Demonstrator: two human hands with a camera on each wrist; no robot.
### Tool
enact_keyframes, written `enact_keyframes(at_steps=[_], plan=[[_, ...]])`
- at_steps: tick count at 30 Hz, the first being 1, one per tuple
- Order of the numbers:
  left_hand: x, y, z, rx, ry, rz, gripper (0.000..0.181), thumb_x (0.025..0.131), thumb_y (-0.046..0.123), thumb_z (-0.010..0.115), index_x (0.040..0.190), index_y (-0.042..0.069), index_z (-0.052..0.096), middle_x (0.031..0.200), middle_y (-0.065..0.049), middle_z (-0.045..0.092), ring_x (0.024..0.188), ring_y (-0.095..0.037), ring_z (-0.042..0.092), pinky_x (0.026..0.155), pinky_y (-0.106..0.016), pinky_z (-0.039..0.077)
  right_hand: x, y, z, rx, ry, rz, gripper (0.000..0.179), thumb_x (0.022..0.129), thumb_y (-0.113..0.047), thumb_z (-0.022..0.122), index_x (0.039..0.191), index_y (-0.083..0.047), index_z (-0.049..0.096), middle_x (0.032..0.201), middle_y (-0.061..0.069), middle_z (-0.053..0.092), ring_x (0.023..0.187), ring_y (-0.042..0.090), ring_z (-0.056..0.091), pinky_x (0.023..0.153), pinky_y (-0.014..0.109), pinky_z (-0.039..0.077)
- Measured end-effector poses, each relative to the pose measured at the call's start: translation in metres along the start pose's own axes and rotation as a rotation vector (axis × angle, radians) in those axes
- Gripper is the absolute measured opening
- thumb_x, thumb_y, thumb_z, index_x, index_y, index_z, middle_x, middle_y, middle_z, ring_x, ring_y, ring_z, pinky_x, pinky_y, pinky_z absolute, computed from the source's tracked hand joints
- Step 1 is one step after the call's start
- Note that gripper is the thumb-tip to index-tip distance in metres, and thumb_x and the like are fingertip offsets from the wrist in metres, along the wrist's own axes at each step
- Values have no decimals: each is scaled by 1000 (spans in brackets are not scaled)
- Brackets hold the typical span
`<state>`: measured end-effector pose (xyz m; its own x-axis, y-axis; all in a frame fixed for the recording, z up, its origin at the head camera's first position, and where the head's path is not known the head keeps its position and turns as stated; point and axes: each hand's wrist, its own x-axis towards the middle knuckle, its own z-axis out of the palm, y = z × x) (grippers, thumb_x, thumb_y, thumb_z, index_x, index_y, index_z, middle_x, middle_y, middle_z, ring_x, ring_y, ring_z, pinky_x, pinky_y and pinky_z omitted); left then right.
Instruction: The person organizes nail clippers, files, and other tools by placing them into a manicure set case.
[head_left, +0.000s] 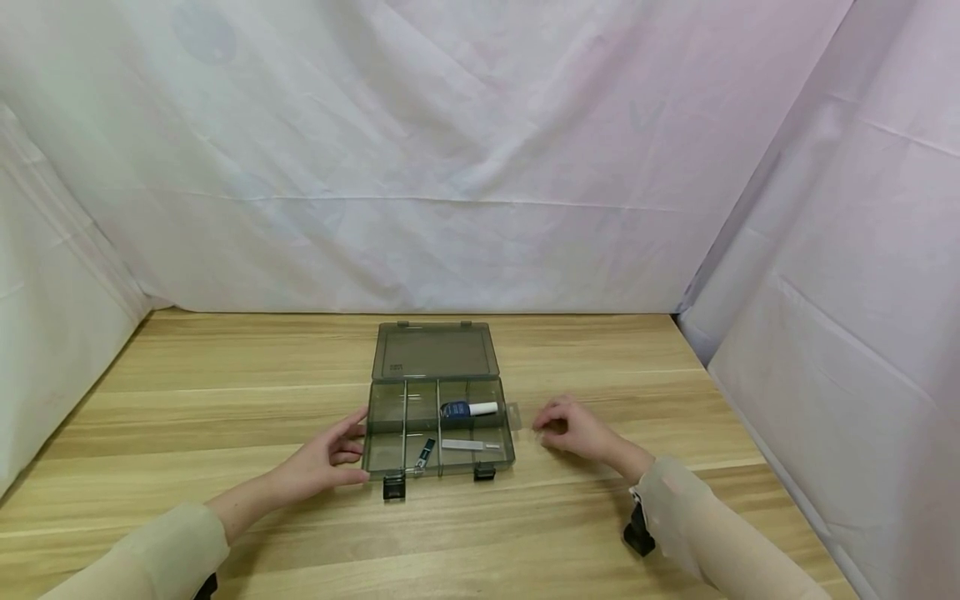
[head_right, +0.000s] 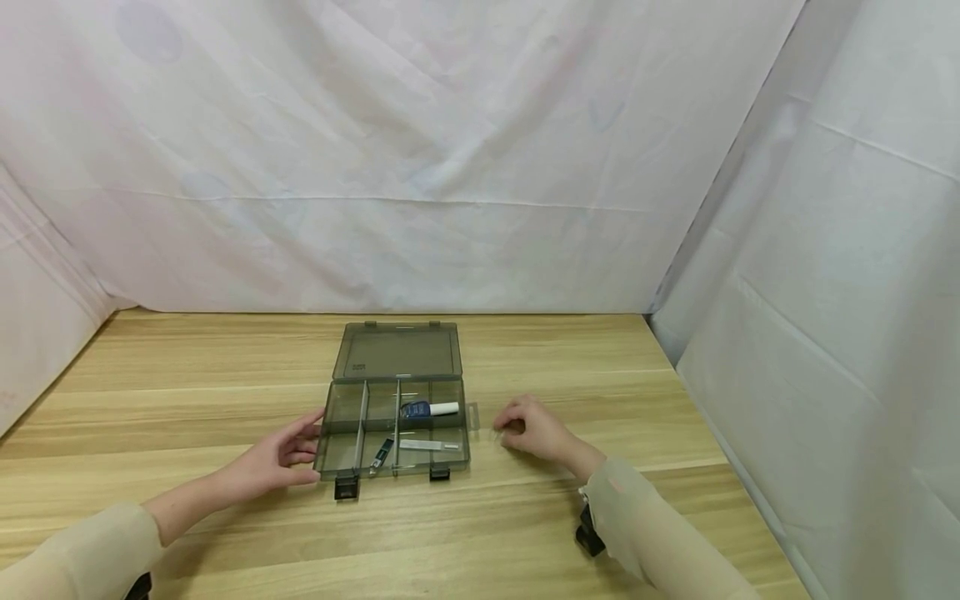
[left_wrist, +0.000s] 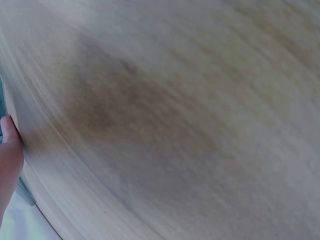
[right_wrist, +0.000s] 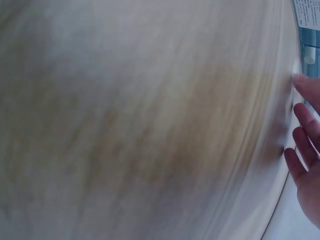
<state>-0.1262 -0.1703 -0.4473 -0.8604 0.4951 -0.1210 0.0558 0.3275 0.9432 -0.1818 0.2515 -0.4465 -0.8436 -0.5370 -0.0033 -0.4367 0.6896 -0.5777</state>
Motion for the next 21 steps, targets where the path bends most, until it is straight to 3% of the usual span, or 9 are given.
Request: enact_keyframes(at_steps=[21], plan=[[1, -1, 0, 0, 3, 18, 96, 79, 14, 74, 147, -7, 9, 135, -37, 33, 115, -40, 47, 96, -30, 49, 1, 0, 3, -41, 13, -21, 5, 78, -15, 75, 81, -17, 71, 90, -5, 63, 92, 15, 52, 82, 28, 47]])
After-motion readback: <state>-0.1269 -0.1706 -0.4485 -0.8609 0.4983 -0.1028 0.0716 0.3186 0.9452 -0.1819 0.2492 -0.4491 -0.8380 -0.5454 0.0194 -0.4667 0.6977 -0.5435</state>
